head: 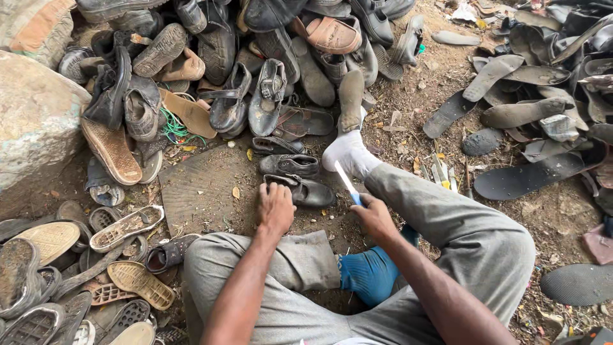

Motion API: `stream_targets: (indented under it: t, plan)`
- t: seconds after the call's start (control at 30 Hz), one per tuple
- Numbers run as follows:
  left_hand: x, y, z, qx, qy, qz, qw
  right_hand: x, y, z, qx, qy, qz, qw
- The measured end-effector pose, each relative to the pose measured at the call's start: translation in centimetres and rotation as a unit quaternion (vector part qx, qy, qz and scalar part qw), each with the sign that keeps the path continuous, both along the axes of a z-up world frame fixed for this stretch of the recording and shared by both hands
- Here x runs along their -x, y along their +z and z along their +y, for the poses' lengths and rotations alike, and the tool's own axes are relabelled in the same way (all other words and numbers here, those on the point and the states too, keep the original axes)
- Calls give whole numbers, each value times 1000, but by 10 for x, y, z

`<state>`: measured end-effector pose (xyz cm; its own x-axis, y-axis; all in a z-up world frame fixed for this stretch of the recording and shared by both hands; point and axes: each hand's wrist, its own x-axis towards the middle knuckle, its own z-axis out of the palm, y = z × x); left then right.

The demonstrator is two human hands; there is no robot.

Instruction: The person uses a knife and adhesive to repair several old shoes, cutting away excess material and securing the soles.

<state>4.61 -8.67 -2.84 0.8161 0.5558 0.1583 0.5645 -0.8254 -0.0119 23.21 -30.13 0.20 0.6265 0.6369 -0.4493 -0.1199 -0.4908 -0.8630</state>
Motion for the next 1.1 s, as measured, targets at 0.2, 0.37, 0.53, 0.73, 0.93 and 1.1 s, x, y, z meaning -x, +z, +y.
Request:
stream_targets:
  t: [0.2, 0.37, 0.53, 0.73, 0.93, 1.1]
  plan:
    - [-51, -24, -22, 176, 9, -78, 981, 28, -18, -16, -12, 67, -46, 997]
    - [-63, -32, -42, 194, 25, -237, 952, 39, -14, -7, 147, 105, -301, 936]
    - [-60, -41, -36, 181, -35, -323, 928, 39, -23, 17, 130, 144, -318, 928]
    - [-61, -40, -33, 213, -27, -359, 908, 20, -32, 70, 130, 173, -337, 917]
    - [-62, -32, -30, 259, -3, -410, 875, 43, -29, 18, 163, 170, -320, 918]
    - [-62, -29, -32, 285, 24, -374, 882, 42, -26, 47, 128, 162, -312, 927]
